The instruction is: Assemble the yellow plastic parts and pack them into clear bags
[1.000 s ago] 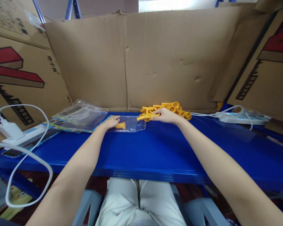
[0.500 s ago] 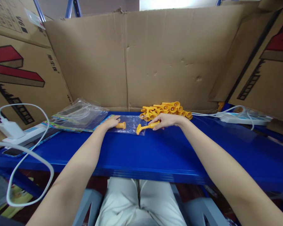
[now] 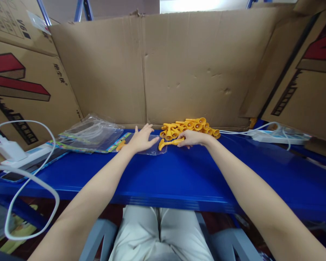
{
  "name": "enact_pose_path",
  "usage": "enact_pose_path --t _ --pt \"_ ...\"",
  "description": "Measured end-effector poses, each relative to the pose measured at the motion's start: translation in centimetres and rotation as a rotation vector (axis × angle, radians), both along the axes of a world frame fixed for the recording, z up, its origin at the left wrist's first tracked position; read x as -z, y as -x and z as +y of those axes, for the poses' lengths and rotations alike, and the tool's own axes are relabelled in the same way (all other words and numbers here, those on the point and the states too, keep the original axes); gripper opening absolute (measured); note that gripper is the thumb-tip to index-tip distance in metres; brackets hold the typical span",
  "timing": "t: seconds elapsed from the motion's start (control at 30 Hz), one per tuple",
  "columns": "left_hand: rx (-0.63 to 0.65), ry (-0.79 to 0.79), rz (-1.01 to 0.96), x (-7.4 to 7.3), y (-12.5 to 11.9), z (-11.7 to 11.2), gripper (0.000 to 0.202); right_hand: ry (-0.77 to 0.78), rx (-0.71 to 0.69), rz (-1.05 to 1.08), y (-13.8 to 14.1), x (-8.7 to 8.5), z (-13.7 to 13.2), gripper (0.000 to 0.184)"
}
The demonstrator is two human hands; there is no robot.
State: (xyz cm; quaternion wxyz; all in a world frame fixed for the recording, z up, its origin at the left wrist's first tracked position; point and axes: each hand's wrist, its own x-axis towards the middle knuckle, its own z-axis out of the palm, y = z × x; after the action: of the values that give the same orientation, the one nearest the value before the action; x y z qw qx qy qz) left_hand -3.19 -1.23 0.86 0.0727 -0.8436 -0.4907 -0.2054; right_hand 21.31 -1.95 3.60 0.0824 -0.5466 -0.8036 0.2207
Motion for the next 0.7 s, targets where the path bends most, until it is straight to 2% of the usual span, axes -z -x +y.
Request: enact_pose_path --t 0.07,0.2,0.37,0.6,0.67,0.7 --pt "0.024 -0.034 0.048 0.1 -1.7 -1.1 0.046 -0.038 -0.003 0.041 0.3 0.4 0.1 0.018" --pt "-0.059 -0.034 0.082 0.7 -3.0 -1.6 0.037 -0.112 0.034 0.15 1.4 1.2 0.1 0.013" --pt "-0.032 -0.061 0.048 0.8 -2.7 -1.1 0.027 -0.253 0.088 0.283 3.6 2.9 0.3 0.024" --pt "0.143 -0.119 0.009 0.2 -3.1 -1.8 0.02 -0.419 0.057 0.382 6.0 4.4 0.5 0.023" --pt "0.105 -0.107 -0.105 -0.2 -2.4 -1.3 0.017 -0.428 0.059 0.348 6.3 4.6 0.5 0.026" --pt "0.038 -0.106 -0.192 -0.4 -1.7 -0.8 0.021 -0.437 0.058 0.335 6.4 4.7 0.5 0.027"
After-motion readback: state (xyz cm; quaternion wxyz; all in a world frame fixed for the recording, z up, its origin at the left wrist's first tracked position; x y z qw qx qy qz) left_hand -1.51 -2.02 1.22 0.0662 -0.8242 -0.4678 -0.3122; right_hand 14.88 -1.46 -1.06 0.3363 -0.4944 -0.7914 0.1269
